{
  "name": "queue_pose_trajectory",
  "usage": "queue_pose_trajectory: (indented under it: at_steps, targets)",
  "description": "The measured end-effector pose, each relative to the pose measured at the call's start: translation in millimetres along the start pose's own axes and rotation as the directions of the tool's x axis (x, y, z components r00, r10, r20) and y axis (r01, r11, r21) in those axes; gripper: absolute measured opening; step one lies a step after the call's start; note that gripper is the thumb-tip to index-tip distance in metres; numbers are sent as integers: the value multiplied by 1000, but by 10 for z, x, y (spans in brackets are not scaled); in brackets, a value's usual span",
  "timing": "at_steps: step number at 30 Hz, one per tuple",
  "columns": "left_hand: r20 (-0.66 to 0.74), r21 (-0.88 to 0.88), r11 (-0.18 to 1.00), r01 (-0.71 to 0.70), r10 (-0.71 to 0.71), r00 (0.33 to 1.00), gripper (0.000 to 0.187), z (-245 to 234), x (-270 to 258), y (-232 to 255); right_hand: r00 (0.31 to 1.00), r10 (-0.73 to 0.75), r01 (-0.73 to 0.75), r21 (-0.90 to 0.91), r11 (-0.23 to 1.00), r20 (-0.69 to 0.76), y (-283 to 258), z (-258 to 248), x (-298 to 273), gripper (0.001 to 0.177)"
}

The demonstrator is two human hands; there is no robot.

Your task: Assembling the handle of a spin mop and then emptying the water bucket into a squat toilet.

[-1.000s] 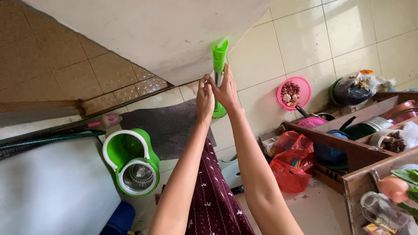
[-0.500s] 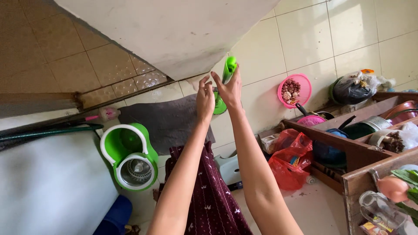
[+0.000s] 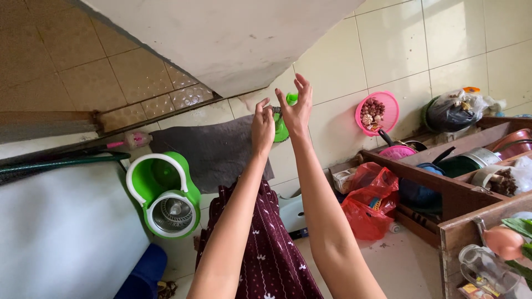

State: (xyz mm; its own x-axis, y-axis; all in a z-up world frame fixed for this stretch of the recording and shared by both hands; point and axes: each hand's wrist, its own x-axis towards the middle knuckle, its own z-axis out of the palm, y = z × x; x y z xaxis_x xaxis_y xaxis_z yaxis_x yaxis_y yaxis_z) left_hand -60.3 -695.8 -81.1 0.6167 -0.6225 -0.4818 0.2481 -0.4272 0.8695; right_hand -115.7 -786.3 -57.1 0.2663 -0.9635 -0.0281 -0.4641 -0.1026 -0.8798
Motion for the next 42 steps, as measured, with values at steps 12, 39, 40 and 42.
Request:
queue_pose_trajectory:
  at_steps: [12,39,40,42]
  targets:
    - [-48,-5,1000,27,-28,998,40,-82,41,-309,999,-33,33,-59,998,9,356,89,-47,58]
    - [-349,-211,968,-138,57,936,47,-1424,-484,-1083,888,5,-248,470,847,460,-123,1226,-1819,43]
    - [-369,-218,966,-139,51,928,47,-1552,-575,-1152,878,-5,-249,465,850,479,-171,1287,-1963,43]
    - [-367,-438,881,-181,9,930,46,-1804,-760,-1315,850,67,-321,413,852,523,-246,1413,-2265,44]
